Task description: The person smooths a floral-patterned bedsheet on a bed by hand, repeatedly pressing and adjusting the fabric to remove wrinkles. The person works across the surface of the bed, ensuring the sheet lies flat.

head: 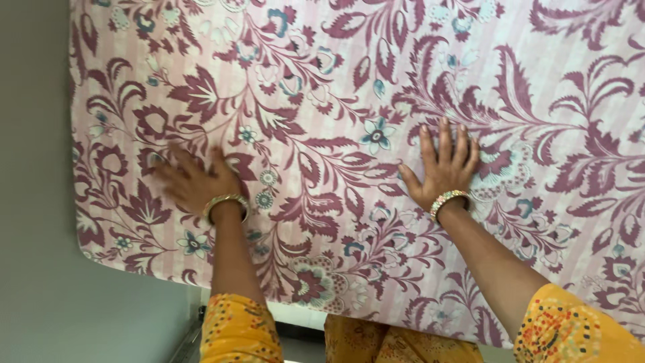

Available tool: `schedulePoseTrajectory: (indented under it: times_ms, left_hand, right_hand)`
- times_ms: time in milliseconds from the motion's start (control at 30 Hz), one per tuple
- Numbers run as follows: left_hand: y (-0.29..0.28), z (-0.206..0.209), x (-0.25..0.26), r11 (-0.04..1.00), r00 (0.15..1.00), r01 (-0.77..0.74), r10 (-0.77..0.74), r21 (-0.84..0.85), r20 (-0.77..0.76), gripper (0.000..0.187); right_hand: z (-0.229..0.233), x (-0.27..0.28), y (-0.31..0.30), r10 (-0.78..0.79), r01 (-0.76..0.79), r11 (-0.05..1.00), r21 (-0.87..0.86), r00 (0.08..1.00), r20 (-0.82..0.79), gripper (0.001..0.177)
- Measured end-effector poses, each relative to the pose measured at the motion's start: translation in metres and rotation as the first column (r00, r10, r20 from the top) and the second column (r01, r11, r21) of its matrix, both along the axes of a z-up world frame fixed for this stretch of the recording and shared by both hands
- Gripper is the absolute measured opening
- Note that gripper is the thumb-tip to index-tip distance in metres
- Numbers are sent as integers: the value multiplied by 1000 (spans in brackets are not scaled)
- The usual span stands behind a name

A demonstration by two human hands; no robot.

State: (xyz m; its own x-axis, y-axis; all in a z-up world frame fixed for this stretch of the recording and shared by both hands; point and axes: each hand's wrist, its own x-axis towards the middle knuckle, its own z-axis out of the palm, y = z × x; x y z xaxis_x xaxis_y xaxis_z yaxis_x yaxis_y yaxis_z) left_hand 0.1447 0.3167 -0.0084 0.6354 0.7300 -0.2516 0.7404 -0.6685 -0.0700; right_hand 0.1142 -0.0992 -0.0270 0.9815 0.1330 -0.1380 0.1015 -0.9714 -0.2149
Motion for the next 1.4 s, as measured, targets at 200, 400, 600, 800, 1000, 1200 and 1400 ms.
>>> schedulePoseTrajectory:
  times_ms: [200,400,600,800,1000,1200,1400]
  left_hand:
    - [58,-1,7,927,931,-360,364,108,-17,80]
    - [38,8,70,978,972,-205,199,39,124,85]
    - [-98,20,147,904,750,424,-383,53,540,96]
    - [-146,28,224,800,826,563,-551,-209,116,97]
    - [-129,9,219,855,865,493,-463,-160,193,104]
    - [-130,-5,216,860,840,502,-459,-92,288,103]
    - [-133,-1,217,856,831,512,-472,-75,295,101]
  right_hand:
    - [-8,1,0,-26,26,1000,-5,1000,-15,80]
    - [-15,-3,-1,-16,17,999,-29,1000,23,79]
    - [-15,-2,1,3,0,999,-51,998,58,78]
    - [-19,-3,-1,4,0,998,-60,998,65,79]
    - [-24,-3,0,-2,7,998,-64,996,91,77]
    - [-30,-5,-6,7,-2,995,-97,998,55,80]
    - [-26,0,-4,-7,9,994,-106,1000,21,80]
